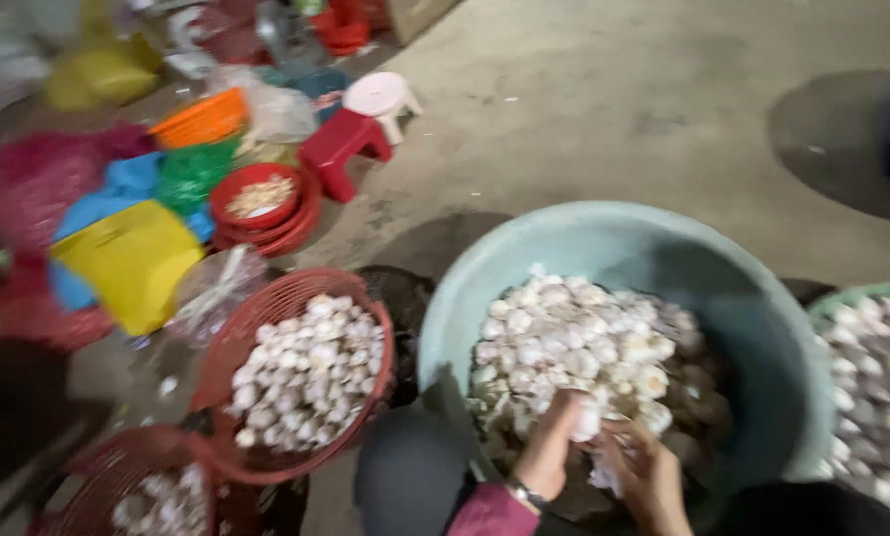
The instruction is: Trimming and peeling garlic bulbs by hand and with scissors, then placing them into a basin.
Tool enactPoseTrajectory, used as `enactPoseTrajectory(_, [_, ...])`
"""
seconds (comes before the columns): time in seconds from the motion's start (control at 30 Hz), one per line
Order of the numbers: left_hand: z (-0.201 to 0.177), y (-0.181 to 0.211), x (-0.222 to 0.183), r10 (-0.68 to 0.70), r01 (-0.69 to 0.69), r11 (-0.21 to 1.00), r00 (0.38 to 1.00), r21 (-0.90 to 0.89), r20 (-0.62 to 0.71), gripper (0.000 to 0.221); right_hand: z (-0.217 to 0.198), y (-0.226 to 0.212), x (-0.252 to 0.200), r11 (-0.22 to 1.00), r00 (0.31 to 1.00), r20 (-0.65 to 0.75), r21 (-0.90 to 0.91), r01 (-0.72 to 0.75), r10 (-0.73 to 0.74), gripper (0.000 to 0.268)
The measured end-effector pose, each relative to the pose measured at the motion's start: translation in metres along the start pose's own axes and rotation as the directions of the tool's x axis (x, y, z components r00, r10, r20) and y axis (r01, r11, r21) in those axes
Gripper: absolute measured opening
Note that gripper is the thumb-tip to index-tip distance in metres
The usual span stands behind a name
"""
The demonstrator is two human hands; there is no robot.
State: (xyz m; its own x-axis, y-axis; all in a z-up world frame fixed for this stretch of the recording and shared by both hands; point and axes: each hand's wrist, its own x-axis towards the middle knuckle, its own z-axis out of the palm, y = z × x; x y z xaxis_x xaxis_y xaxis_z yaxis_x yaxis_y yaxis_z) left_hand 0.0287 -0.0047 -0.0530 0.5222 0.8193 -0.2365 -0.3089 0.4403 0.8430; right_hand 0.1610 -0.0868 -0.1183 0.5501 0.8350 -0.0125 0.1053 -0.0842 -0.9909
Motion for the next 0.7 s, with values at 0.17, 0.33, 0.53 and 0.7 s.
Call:
enactPoseTrajectory(0.17, [-0.017,-0.002,-0.008,-0.05,0.044,0.994,0.998,-0.103,-0.048,0.036,0.011,-0.06,-0.006,0.959,1.0,0.02,-0.283,-0.002,0.008,0.021])
enactPoseTrajectory(0.33, [-0.009,0.076,-0.047,0.08,-0.063,0.991,0.987,0.116,-0.14,0.023,0.009,-0.047,-0.003,0.997,0.996,-0.062,-0.015,-0.072,0.071,0.033])
enactPoseTrajectory(0.53, [-0.115,0.19,-0.124,0.837,-0.354,0.442,0.492,0.824,-0.238,0.013,-0.086,-0.017,0.003,0.964,0.991,0.066,-0.231,0.131,-0.119,0.058])
enactPoseTrajectory(0.7, [-0.27,0.232,-0.123,0.875,0.358,0.204,0.351,0.911,-0.334,0.03,-0.23,0.039,0.061,0.95,0.95,0.226,-0.173,0.258,-0.217,0.053])
